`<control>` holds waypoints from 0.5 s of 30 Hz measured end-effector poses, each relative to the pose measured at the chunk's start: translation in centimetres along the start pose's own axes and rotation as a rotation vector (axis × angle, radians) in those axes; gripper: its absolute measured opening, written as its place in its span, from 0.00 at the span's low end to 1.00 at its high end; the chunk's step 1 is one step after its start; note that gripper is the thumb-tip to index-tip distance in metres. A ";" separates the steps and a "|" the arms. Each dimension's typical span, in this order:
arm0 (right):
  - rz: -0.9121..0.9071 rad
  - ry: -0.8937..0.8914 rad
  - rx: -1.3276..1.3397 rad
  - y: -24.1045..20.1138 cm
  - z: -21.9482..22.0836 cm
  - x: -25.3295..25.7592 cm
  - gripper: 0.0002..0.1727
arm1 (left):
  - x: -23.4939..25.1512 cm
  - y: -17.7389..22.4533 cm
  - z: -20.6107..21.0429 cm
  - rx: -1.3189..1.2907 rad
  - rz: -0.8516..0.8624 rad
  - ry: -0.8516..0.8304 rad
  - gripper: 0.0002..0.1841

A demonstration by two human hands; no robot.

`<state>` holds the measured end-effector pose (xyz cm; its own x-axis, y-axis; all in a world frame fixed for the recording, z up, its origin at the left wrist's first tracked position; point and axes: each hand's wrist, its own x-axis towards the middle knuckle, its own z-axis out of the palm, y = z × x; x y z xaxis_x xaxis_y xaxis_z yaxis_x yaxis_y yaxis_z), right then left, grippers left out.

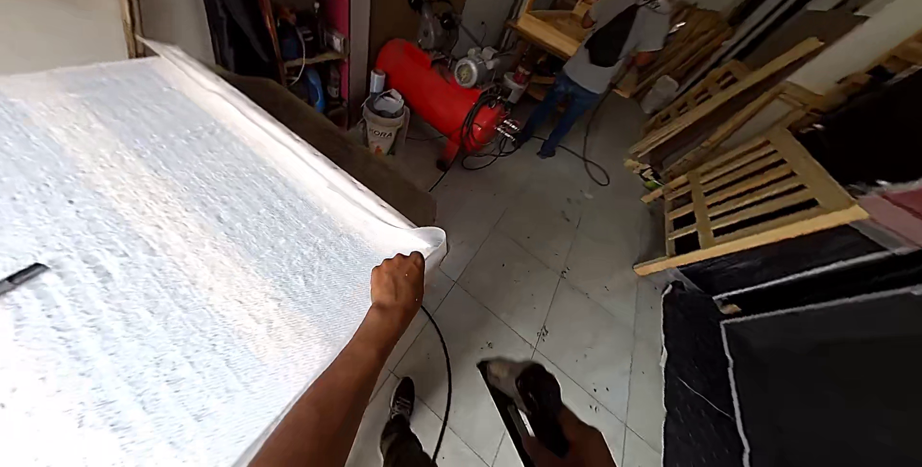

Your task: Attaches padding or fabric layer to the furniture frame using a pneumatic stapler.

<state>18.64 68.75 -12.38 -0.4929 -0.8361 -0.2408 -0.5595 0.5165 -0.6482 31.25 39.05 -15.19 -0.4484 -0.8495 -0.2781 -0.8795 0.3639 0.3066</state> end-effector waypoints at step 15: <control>-0.302 -0.312 0.074 -4.0 -1.8 24.7 0.17 | 9.8 -6.1 5.1 -0.498 0.238 0.281 0.20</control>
<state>7.48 46.38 -14.46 -0.0836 -0.9692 -0.2317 -0.5931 0.2352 -0.7700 31.44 30.45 -24.42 -0.5041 -0.8599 0.0798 -0.5501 0.3909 0.7379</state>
